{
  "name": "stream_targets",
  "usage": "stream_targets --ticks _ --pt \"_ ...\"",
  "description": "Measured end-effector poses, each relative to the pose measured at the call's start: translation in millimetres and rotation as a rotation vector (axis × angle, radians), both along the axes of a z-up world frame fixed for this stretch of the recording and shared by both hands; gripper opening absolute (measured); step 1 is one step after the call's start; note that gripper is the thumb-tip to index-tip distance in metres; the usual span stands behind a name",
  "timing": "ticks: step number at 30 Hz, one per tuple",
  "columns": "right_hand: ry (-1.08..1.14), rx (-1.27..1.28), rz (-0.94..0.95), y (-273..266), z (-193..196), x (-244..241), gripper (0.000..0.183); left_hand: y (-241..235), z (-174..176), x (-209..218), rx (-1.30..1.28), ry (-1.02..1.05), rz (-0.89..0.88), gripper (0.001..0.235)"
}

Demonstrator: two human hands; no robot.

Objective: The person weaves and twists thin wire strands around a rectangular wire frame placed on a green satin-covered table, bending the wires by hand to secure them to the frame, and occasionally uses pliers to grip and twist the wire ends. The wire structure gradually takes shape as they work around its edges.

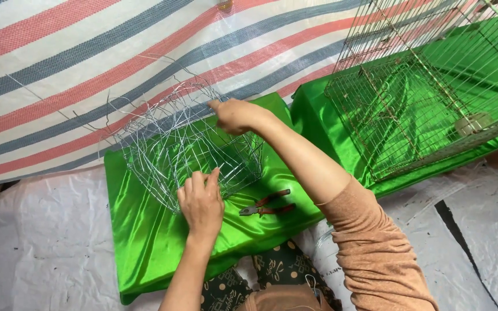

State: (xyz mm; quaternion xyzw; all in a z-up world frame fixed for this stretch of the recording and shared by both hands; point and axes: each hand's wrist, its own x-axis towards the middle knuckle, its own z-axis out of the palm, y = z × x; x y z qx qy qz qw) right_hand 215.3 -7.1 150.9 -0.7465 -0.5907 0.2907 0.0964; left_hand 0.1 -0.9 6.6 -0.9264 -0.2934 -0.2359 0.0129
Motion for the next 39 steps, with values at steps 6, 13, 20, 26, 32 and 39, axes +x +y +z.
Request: stream_targets --ticks 6,13,20,26,32,39 --pt "0.215 0.202 -0.166 -2 -42 26 0.043 -9 15 9 0.015 0.003 0.002 0.021" --pt "0.162 0.210 -0.174 19 -77 36 0.034 -3 11 6 -0.031 0.006 0.013 0.022" --pt "0.200 0.239 -0.143 -21 -30 25 0.027 -5 12 8 -0.025 0.037 0.011 0.023" --pt "-0.092 0.445 -0.100 -33 -53 5 0.015 -6 8 10 0.035 0.004 0.006 0.020" --pt "-0.449 1.115 -0.144 -57 -72 -36 0.048 1 -21 3 0.120 -0.225 -0.052 0.039" --pt "-0.378 1.107 0.017 -72 -147 -57 0.025 -2 -29 8 0.173 -0.335 -0.073 0.036"
